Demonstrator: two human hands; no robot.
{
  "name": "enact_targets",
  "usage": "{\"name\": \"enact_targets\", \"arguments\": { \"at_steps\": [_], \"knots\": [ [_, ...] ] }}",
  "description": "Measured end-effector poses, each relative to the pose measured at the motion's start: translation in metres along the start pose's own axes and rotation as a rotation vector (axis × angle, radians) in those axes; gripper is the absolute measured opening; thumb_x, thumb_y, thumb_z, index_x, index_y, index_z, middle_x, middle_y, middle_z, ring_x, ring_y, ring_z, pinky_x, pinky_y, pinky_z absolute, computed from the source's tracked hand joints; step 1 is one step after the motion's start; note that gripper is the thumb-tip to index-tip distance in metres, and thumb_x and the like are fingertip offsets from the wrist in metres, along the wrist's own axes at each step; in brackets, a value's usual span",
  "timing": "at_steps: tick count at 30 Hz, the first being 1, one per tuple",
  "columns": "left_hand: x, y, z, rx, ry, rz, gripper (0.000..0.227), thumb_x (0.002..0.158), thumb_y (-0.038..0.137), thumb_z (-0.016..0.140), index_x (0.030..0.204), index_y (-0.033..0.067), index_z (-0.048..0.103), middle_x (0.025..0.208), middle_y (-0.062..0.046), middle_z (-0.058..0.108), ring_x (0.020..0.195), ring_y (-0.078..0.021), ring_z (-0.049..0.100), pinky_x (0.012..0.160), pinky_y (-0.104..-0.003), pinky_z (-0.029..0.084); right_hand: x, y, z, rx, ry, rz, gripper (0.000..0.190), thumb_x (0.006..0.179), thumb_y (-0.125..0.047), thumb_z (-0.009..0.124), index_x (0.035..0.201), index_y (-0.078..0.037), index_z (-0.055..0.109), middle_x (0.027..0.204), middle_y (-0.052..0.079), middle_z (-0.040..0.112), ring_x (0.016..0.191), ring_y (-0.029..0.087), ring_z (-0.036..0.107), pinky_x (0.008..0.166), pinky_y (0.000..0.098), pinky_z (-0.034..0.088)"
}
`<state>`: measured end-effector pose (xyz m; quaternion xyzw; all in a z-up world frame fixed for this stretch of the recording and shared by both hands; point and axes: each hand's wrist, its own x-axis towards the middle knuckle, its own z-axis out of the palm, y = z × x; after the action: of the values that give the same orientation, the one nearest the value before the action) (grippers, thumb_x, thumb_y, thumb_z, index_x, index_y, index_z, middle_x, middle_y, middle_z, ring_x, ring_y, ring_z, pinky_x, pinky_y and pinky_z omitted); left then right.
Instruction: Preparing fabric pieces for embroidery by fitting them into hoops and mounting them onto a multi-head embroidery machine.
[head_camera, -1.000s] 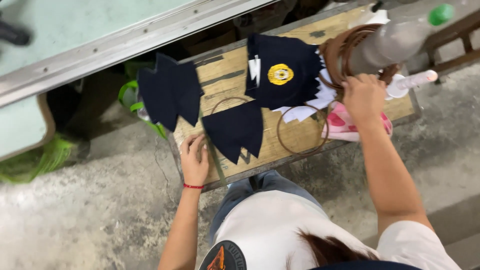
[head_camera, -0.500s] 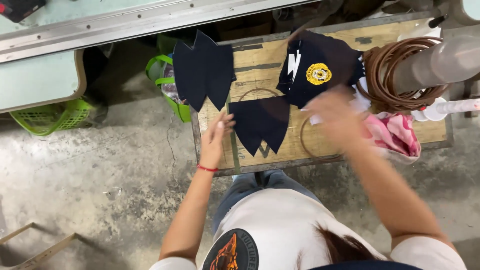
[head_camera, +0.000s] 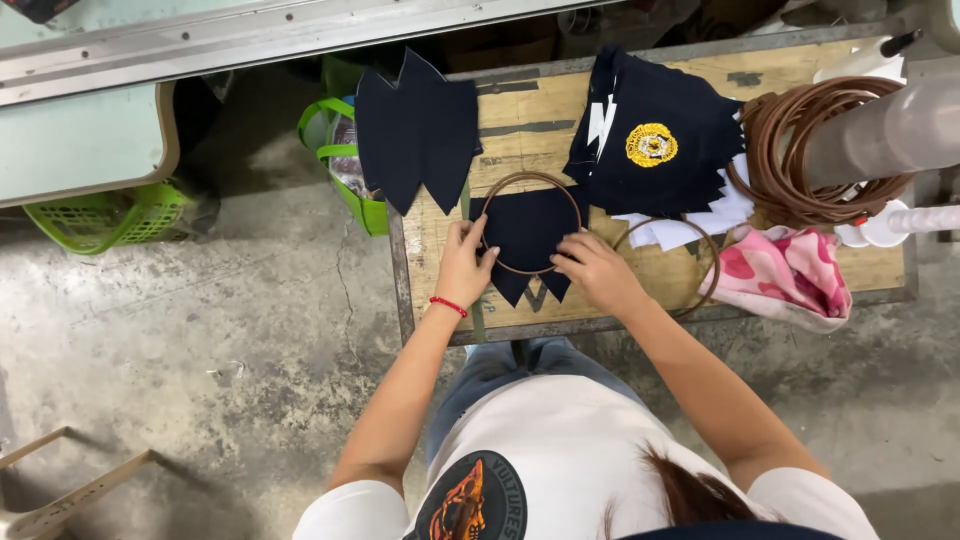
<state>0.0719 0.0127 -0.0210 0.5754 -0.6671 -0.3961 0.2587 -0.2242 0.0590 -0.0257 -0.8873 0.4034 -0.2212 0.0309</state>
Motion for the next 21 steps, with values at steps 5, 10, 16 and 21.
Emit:
{"name": "enact_targets", "arguments": {
  "at_steps": [5, 10, 16, 21],
  "knots": [
    [0.002, 0.017, -0.010, 0.115, 0.183, 0.229, 0.054, 0.103, 0.010, 0.070, 0.156, 0.0084, 0.059, 0.140, -0.019, 0.061, 0.133, -0.0406, 0.064, 0.107, -0.048, 0.059, 0.027, -0.013, -0.035, 0.359, 0.167, 0.241, 0.058, 0.097, -0.014, 0.078, 0.153, -0.011, 0.065, 0.158, 0.017, 0.056, 0.144, 0.038, 0.055, 0.118, 0.0520, 0.047],
    [0.005, 0.005, -0.005, 0.126, 0.144, 0.268, 0.054, 0.104, 0.009, 0.068, 0.157, 0.0085, 0.058, 0.148, -0.019, 0.063, 0.139, -0.0388, 0.061, 0.114, -0.049, 0.054, 0.032, -0.013, -0.045, 0.559, 0.149, 0.489, 0.069, 0.095, 0.004, 0.070, 0.161, -0.010, 0.055, 0.166, 0.015, 0.049, 0.150, 0.036, 0.049, 0.120, 0.0491, 0.046],
    [0.002, 0.002, -0.006, 0.139, 0.096, 0.218, 0.061, 0.102, 0.010, 0.069, 0.161, 0.0076, 0.052, 0.153, -0.020, 0.058, 0.144, -0.0392, 0.056, 0.118, -0.050, 0.050, 0.035, -0.015, -0.049, 0.627, 0.070, 0.546, 0.073, 0.095, 0.011, 0.063, 0.164, -0.007, 0.048, 0.170, 0.020, 0.041, 0.153, 0.040, 0.044, 0.121, 0.0473, 0.047],
    [0.004, 0.003, -0.009, 0.124, 0.060, 0.203, 0.063, 0.102, 0.009, 0.070, 0.162, 0.0071, 0.051, 0.154, -0.021, 0.057, 0.146, -0.0403, 0.054, 0.119, -0.051, 0.049, 0.034, -0.016, -0.047, 0.605, 0.080, 0.533, 0.072, 0.095, 0.010, 0.066, 0.162, -0.004, 0.049, 0.169, 0.021, 0.041, 0.152, 0.039, 0.044, 0.120, 0.0457, 0.048]
  ]
}}
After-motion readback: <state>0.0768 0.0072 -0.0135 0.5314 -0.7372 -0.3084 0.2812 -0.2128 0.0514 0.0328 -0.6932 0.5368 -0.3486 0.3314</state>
